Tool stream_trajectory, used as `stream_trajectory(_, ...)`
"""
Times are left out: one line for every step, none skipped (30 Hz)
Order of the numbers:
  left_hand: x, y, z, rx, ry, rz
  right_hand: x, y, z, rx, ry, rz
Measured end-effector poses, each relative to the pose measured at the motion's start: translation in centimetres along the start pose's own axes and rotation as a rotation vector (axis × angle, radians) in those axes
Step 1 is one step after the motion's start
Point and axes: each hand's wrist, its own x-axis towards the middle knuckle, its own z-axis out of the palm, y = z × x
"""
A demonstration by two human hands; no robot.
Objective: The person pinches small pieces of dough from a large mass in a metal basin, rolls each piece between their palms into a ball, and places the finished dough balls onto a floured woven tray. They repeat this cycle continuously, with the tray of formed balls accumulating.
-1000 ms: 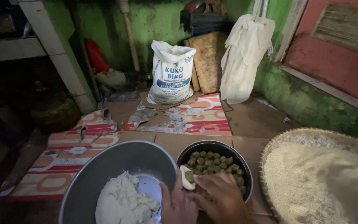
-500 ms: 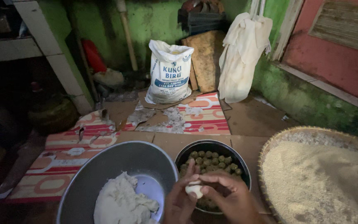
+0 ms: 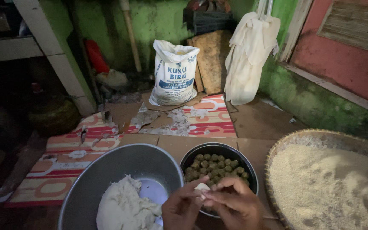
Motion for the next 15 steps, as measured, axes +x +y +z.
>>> stream_trajectory(0.1, 0.1, 0.1, -0.005, 0.019, -0.002, -0.2, 0.2, 0.1, 0.004, 0.006, -0.039)
stream_trajectory(0.1, 0.3, 0.2, -0.010, 0.038, -0.004, -0.5, 0.5, 0.0, 0.009, 0.011, -0.078)
stream_trajectory(0.2, 0.5, 0.3, -0.168, 0.040, -0.086, -0.7, 0.9, 0.0, 0.015, 0.016, -0.117)
stream_trajectory(0.3, 0.7, 0.2, -0.326, 0.041, -0.169, -1.0, 1.3, -0.1, -0.024, 0.040, -0.136)
stream_trajectory(0.4, 0.9, 0.2, -0.484, 0.041, -0.252, -1.2, 1.8, -0.2, -0.063, 0.065, -0.155)
stream_trajectory(0.5, 1.1, 0.1, -0.370, 0.042, -0.189, -1.5, 2.2, -0.3, -0.103, 0.092, -0.172)
stream_trajectory(0.5, 1.2, 0.0, -0.255, 0.043, -0.127, -1.7, 2.7, -0.4, 0.031, 0.038, -0.015)
stream_trajectory(0.5, 1.1, -0.2, -0.140, 0.044, -0.063, -1.9, 3.0, -0.4, 0.165, -0.015, 0.142)
stream_trajectory(0.4, 1.0, -0.2, -0.023, 0.056, -0.079, -2.0, 3.3, -0.5, 0.296, -0.066, 0.300)
stream_trajectory(0.1, 0.8, -0.3, 0.095, 0.067, -0.095, -2.0, 3.5, -0.5, 0.330, -0.079, 0.248)
stream_trajectory(-0.2, 0.6, -0.3, 0.212, 0.078, -0.109, -2.0, 3.6, -0.6, 0.362, -0.093, 0.195)
stream_trajectory(-0.5, 0.3, -0.3, 0.243, 0.060, -0.054, -1.9, 3.6, -0.7, 0.393, -0.104, 0.141)
stream_trajectory(-0.7, 0.1, -0.3, 0.275, 0.044, -0.001, -1.8, 3.5, -0.9, 0.432, -0.103, 0.207)
stream_trajectory(-0.8, 0.1, -0.4, 0.307, 0.028, 0.053, -1.7, 3.3, -1.1, 0.472, -0.101, 0.273)
stream_trajectory(-0.7, 0.1, -0.4, 0.371, -0.022, 0.096, -1.5, 3.0, -1.2, 0.511, -0.102, 0.339)
